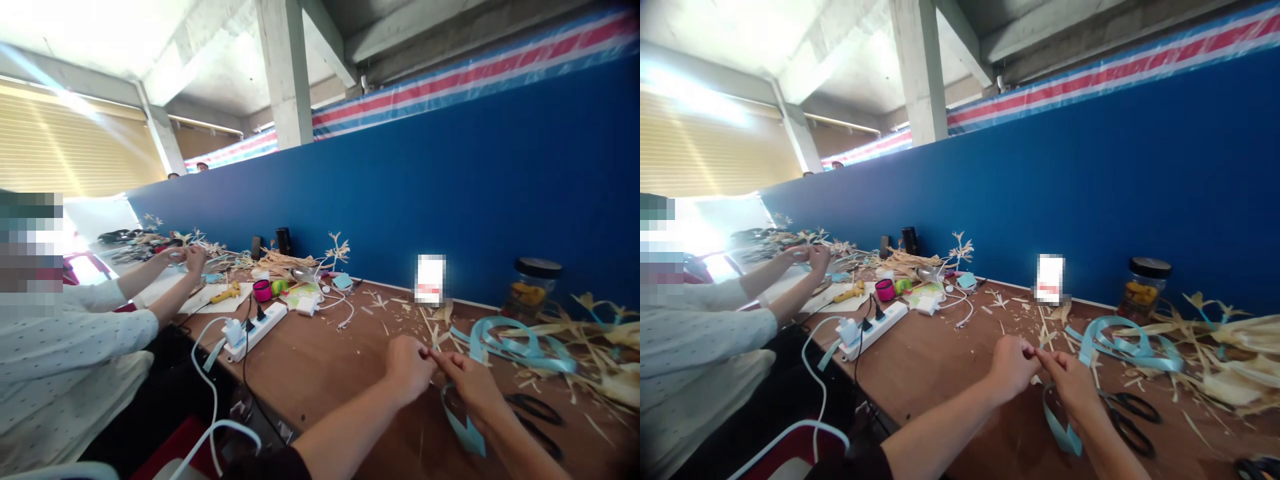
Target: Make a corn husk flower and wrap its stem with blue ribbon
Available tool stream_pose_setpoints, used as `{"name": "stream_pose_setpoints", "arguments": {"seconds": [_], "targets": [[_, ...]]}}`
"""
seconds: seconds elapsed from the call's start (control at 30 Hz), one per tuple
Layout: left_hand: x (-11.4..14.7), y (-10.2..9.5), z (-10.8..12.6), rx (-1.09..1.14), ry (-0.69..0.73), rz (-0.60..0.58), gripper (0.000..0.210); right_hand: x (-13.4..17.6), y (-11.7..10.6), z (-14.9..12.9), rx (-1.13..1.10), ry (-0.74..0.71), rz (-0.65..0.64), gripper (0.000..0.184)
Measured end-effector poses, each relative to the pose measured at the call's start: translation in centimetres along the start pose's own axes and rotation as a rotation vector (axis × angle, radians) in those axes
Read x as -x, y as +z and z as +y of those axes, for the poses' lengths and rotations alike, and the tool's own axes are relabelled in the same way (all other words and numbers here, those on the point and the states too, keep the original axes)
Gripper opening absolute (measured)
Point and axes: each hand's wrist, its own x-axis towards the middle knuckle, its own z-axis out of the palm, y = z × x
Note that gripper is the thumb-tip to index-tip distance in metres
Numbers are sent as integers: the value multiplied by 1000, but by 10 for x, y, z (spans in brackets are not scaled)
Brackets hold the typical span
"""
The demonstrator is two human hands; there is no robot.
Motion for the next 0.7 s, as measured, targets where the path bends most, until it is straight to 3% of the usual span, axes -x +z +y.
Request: {"name": "stream_pose_setpoints", "arguments": {"seconds": [0.23, 0.43, 0.6, 0.7], "targets": [[0, -1, -1, 74, -34, -2, 24, -4, -5, 2, 66, -89, 0, 38], [-3, 3, -4, 382, -154, -61, 26, -6, -11, 2, 153, -163, 13, 34], [-4, -2, -1, 774, -415, -224, 14, -5, -12, 0, 184, -188, -37, 32], [-7, -7, -1, 905, -489, -315, 6, -4, -13, 0, 189, -215, -64, 32]]}}
